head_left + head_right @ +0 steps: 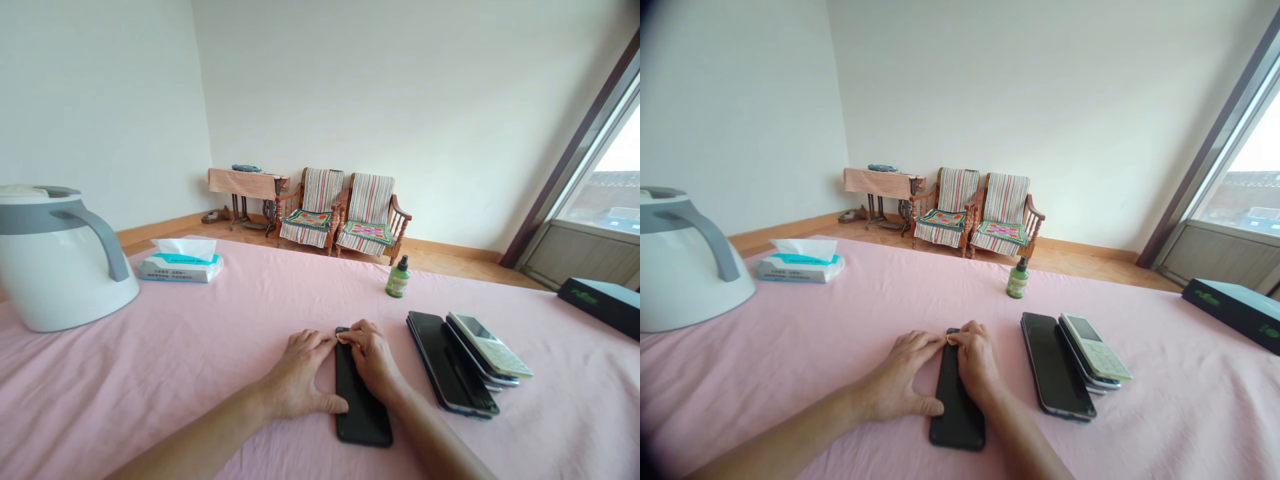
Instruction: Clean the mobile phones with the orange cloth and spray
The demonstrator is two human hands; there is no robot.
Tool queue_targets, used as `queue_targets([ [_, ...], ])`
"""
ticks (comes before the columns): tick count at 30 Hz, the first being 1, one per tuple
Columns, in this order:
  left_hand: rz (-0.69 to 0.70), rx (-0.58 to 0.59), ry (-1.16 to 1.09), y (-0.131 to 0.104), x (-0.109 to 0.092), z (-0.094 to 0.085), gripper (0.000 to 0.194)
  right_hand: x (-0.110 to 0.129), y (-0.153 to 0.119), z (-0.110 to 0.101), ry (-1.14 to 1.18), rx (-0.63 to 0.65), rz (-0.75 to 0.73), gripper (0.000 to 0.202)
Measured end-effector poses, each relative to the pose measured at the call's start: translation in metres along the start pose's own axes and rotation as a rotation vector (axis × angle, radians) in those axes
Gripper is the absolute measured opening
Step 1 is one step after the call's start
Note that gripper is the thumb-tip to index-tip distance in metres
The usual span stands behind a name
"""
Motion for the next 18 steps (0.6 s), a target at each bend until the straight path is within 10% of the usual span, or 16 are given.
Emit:
queue_targets([
  [11,-0.017,0.005,0.027,-0.002,0.009,0.005,0.091,0.023,-0.023,-0.005,0.105,0.197,0.018,0.045],
  [18,-0.003,0.023,0.053,-0.002,0.003,0.004,0.104,0.005,0.003,0.007,0.061,0.101,-0.024,0.046],
])
Point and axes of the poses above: each hand's wrist, its own y-axis towards the middle knuckle, its own z-axis out of the palm, x = y × z, the point moved 9 cm from there along y, towards the middle knuckle, and after that the axes turned 14 degrees about -x, right-handed, at the moved point
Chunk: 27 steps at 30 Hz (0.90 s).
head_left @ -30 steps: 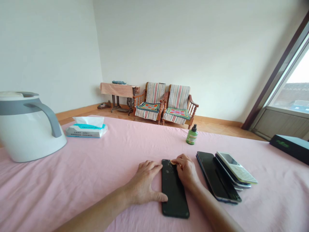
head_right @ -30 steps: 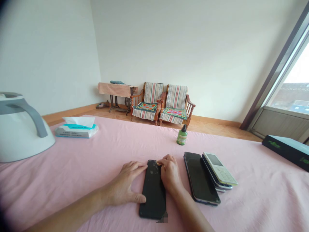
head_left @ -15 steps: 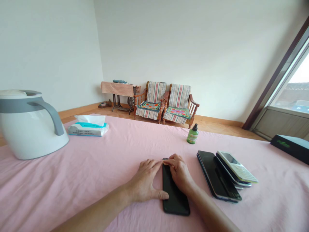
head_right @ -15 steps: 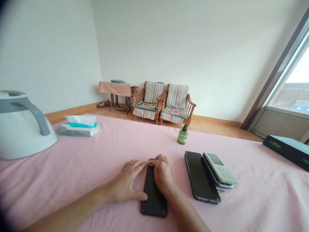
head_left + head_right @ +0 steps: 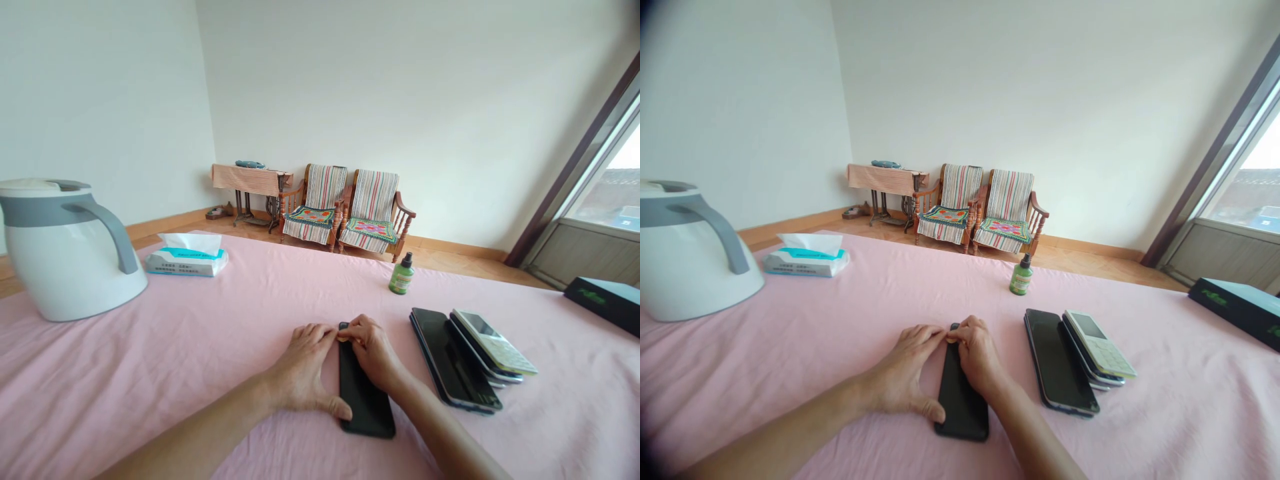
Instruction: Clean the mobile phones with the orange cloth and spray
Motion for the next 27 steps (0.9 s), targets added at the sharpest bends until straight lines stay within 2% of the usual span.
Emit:
queue_targets([
  [4,-0.013,0.027,0.02,0.0,0.002,0.003,0.114,0.004,-0.002,0.002,0.013,0.003,-0.019,0.046],
  [12,0.029,0.065,0.028,-0.002,0.004,0.009,0.115,0.036,-0.045,-0.009,0.085,0.073,0.029,0.049],
  [17,0.078,0.09,0.043,-0.003,0.001,0.01,0.117,0.041,-0.063,-0.012,0.107,0.087,0.061,0.05],
  [27,0.059,0.165,0.076,-0.004,-0.003,0.01,0.126,0.05,-0.078,-0.016,0.104,0.08,0.079,0.049],
])
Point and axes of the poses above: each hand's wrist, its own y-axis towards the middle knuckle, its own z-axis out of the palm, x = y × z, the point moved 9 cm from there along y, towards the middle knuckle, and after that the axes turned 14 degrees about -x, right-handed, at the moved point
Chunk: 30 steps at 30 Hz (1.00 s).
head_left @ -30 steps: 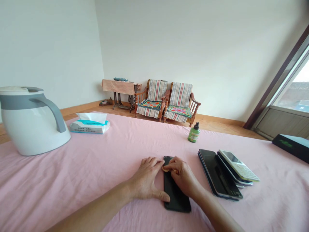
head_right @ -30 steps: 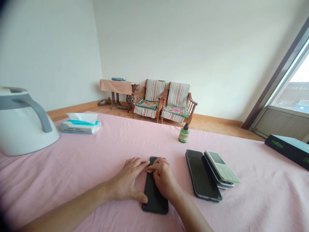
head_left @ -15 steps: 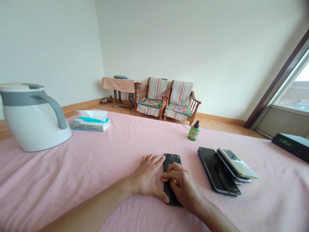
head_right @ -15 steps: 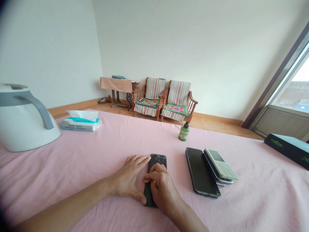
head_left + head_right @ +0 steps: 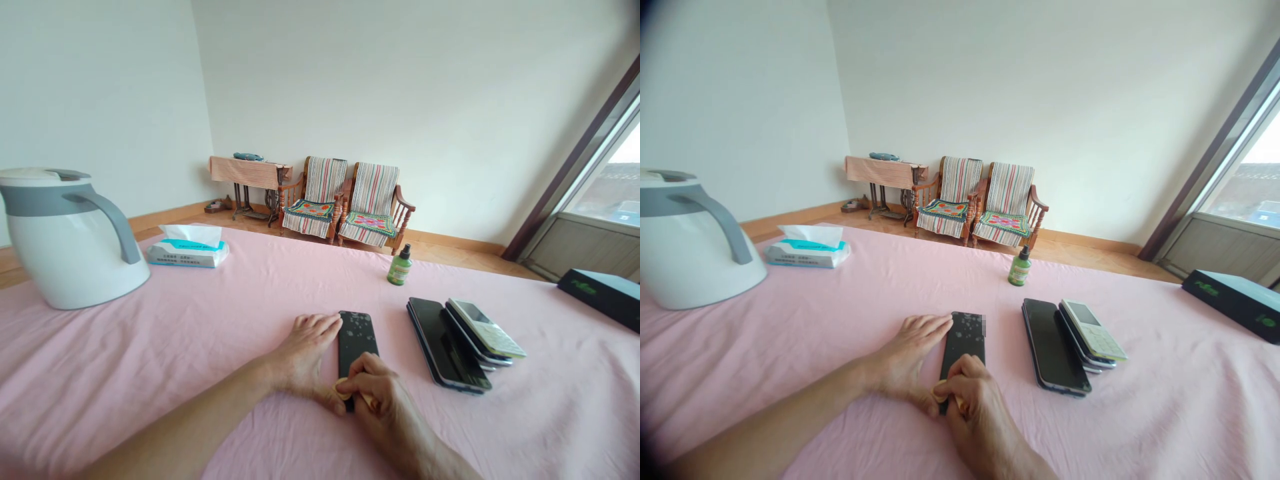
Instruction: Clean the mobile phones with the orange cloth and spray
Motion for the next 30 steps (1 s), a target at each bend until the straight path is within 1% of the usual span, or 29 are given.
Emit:
queue_targets([
  [4,0.014,0.035,0.033,0.0,0.003,0.005,0.129,0.003,-0.003,-0.004,0.02,0.002,0.041,0.043],
  [6,0.012,0.043,0.042,0.0,0.005,0.007,0.132,0.001,-0.003,-0.004,0.044,0.029,0.062,0.039],
  [7,0.009,0.044,0.044,0.0,0.005,0.007,0.133,-0.002,-0.002,-0.006,0.048,0.022,0.069,0.037],
  [9,-0.002,0.037,0.043,0.0,0.005,0.007,0.134,-0.008,0.003,-0.015,0.02,-0.058,0.065,0.034],
  [11,-0.015,0.023,0.042,0.0,0.004,0.004,0.13,-0.013,0.007,-0.023,-0.033,-0.148,0.031,0.033],
  [12,-0.017,0.018,0.043,0.0,0.003,0.003,0.128,-0.015,0.009,-0.025,-0.055,-0.168,0.01,0.032],
  [15,-0.007,0.015,0.041,0.0,-0.002,0.001,0.122,-0.016,0.011,-0.022,-0.089,-0.163,-0.023,0.034],
  [18,-0.011,0.019,0.039,-0.001,-0.003,0.002,0.121,-0.016,0.014,-0.02,-0.109,-0.152,-0.03,0.037],
  [21,-0.009,0.018,0.041,-0.002,-0.003,0.001,0.12,-0.018,0.025,-0.018,-0.15,-0.124,-0.062,0.042],
  [26,-0.009,0.021,0.042,-0.002,-0.005,-0.002,0.118,-0.029,0.051,-0.018,-0.253,-0.123,-0.123,0.035],
  [30,-0.021,0.015,0.037,-0.002,-0.005,-0.003,0.12,-0.029,0.054,-0.016,-0.262,-0.148,-0.118,0.027],
])
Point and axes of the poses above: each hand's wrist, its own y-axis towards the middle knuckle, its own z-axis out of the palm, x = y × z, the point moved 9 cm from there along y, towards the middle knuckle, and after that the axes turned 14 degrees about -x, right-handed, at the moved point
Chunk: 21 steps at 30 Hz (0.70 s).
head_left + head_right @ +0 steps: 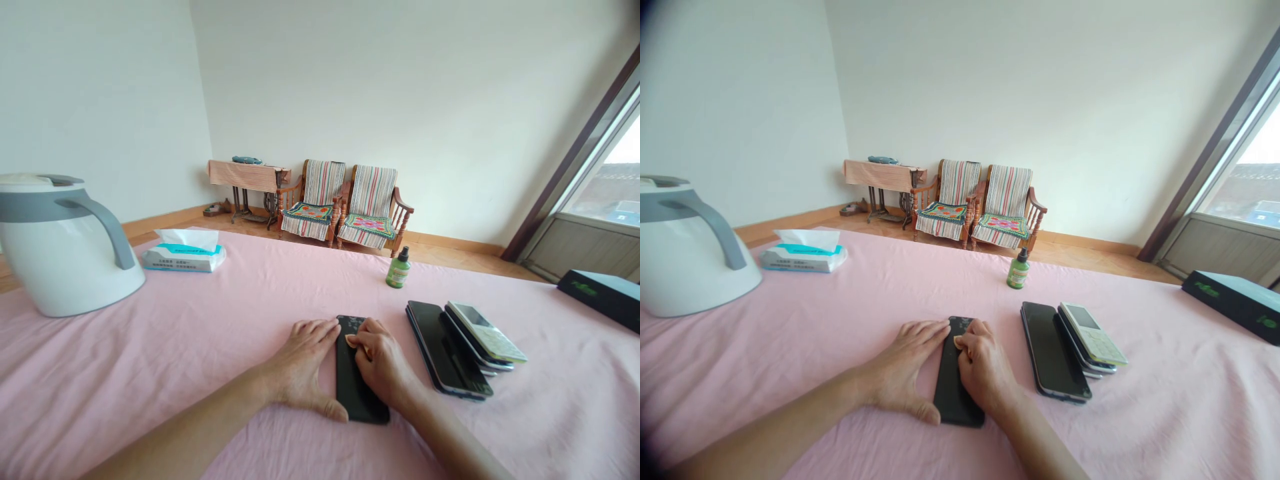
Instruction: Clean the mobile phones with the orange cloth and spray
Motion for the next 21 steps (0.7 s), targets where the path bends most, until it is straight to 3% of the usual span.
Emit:
queue_targets([
  [17,0.013,0.008,0.007,0.001,0.002,0.003,0.118,-0.006,-0.001,0.004,-0.01,-0.032,0.038,0.033],
  [21,0.008,0.004,-0.012,0.0,0.002,0.003,0.117,-0.008,0.001,0.003,-0.014,-0.043,0.057,0.027],
])
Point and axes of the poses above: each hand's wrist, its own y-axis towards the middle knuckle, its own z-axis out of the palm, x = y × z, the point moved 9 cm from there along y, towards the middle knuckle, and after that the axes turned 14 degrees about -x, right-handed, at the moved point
